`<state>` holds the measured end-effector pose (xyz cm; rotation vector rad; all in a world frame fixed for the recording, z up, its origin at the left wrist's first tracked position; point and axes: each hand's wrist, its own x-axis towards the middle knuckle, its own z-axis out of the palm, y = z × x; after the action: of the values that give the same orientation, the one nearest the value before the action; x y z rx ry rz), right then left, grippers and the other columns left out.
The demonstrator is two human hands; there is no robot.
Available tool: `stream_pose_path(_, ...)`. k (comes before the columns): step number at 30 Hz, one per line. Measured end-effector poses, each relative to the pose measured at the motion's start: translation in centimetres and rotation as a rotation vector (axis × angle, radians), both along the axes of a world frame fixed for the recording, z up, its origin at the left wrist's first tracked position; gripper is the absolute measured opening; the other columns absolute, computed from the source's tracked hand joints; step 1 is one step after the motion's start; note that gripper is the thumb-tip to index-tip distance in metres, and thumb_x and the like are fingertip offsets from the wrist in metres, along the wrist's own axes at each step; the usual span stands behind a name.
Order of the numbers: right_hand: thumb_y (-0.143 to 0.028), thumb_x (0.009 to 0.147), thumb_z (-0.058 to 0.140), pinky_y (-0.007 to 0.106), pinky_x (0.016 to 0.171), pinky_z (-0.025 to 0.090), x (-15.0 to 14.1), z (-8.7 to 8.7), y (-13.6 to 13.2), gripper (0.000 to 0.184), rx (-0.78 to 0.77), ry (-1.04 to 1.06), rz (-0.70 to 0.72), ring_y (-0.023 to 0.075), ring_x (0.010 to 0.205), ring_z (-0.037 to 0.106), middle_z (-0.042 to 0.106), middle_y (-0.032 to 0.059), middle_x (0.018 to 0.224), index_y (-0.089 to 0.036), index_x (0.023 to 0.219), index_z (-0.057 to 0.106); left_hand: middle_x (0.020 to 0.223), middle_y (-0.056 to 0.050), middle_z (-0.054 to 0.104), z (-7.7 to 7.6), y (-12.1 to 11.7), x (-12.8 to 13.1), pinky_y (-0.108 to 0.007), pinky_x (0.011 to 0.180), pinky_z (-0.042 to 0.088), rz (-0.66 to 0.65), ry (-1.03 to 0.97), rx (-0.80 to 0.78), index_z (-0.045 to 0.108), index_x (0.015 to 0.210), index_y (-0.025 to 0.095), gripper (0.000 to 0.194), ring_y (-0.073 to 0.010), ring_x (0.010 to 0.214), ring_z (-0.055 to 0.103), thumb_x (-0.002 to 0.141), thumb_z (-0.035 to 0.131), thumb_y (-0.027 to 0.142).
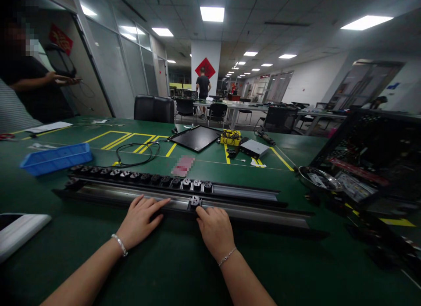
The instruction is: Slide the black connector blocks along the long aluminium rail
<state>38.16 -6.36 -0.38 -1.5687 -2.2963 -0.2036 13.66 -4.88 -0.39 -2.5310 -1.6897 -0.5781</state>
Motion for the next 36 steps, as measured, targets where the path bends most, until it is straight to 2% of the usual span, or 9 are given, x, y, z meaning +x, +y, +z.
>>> stream_pose_path(7,-0.022,0.081,0.053,0.028,0.071,0.031,0.06,0.08,-0.02,0.019,-0.017,0.017,0.005,0.0146,0.075,0.051,0.060,-0.0001,0.078,-0.025,0.098,0.058,0.088,0.002,0.060,-0.08,0.05,-0.05,-0.046,0.102,0.023,0.002,0.008,0.014,0.047,0.124,0.037,0.045,-0.0179,0.089,0.054,0.081,0.048,0.025)
stream_pose_path(13,-0.018,0.082,0.049,0.028,0.073,0.032,0.70,0.43,0.04,0.027,-0.070,0.013,0.057,0.0143,0.079,0.053,0.062,0.0000,0.084,-0.027,0.107,0.056,0.087,0.002,0.059,-0.03,0.00,-0.02,-0.046,0.101,0.022,0.000,0.013,0.001,0.046,0.124,0.036,0.045,-0.0179,0.089,0.053,0.081,0.049,0.026)
stream_pose_path(36,-0.018,0.082,0.048,0.028,0.072,0.032,0.85,0.11,0.21,0.023,-0.051,0.005,0.051,0.0155,0.074,0.051,0.061,0.0014,0.079,-0.025,0.102,0.057,0.088,0.002,0.058,-0.21,0.02,-0.02,-0.046,0.101,0.022,0.004,0.015,0.007,0.045,0.125,0.036,0.046,-0.0177,0.090,0.052,0.081,0.050,0.025)
